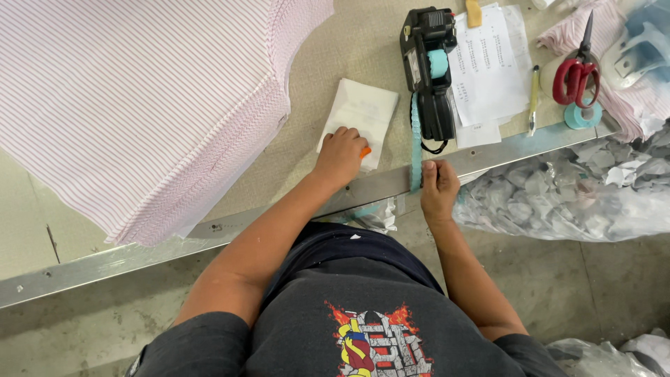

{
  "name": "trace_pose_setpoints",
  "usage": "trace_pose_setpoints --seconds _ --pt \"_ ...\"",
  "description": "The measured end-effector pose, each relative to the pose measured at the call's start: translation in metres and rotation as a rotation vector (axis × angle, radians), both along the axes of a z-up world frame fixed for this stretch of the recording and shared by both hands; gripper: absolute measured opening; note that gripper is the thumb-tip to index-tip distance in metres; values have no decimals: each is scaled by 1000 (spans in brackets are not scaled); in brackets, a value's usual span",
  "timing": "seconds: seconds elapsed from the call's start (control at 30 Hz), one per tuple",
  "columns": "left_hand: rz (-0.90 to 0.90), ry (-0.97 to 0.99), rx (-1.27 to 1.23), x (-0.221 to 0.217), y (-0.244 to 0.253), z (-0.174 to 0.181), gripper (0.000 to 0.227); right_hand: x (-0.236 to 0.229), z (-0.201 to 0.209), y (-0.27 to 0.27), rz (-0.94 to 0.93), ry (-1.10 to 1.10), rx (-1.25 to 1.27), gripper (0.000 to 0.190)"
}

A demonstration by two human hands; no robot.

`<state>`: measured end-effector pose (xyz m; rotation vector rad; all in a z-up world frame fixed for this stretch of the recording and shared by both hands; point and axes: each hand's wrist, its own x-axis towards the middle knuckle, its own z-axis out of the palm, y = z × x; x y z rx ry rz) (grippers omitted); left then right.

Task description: The person organizes a stack of striped fabric pieces by hand, then uses shears to cut a small label from a paper sheet and applies it to the fabric using a handheld tagging gun.

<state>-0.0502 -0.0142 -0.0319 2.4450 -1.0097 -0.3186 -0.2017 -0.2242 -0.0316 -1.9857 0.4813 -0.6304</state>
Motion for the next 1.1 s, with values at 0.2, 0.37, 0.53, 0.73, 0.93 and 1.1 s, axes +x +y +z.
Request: trace_pose_setpoints --seconds 0.2,0.37,0.53,0.73,0.93,1.1 --pt "208 115 -306 15 31 17 25 10 2 -7 -73 4 291 42" --pt "519 25 -361 11 80 42 29 17 7 -10 -146 -13 385 42" --pt "444 -86 -285 -11 95 26 22 20 4 -12 -156 -54 383 43" --pt "391 -158 -278 24 43 45 21 21 5 -14 -129 -33 376 45" --pt "347 -133 -7 54 17 -1 20 22 12 -13 -169 -37 413 47" --pt "454 -117 -135 50 25 5 17 27 23 -33 -329 -96 507 53"
